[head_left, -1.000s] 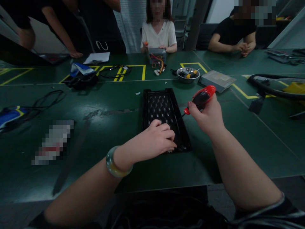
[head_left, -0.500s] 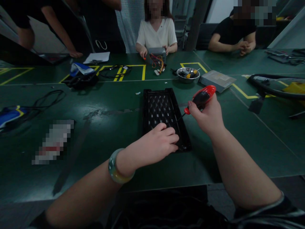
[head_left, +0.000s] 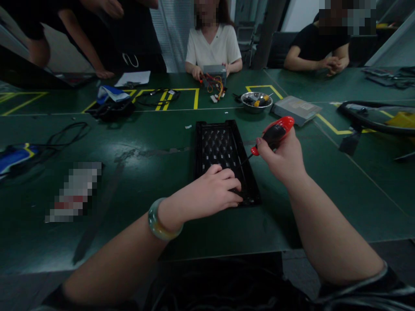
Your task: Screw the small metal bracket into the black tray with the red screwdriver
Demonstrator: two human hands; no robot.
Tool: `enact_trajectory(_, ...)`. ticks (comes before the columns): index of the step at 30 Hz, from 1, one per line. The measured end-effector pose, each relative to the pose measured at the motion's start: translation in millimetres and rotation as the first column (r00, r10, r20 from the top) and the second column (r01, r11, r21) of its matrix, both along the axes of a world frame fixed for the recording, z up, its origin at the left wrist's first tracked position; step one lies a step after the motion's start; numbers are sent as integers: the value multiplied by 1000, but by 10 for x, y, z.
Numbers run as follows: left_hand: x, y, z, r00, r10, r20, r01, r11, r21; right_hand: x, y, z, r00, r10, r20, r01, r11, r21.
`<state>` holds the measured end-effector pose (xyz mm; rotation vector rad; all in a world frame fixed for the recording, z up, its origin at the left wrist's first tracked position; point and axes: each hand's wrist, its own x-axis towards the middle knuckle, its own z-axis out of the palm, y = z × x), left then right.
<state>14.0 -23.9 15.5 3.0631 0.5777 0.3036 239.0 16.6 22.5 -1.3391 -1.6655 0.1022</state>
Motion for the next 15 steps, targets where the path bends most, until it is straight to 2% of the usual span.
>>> enact_trajectory(7,-10,55,-24,998,-2,56,9,993,-120,-1,-8,6,1000,11,-6,-11,1000,-1)
enact_trajectory(15,-16,78,-39,997,-6,73,21,980,-198,1,-12,14,1000,0,7,0,1000,3)
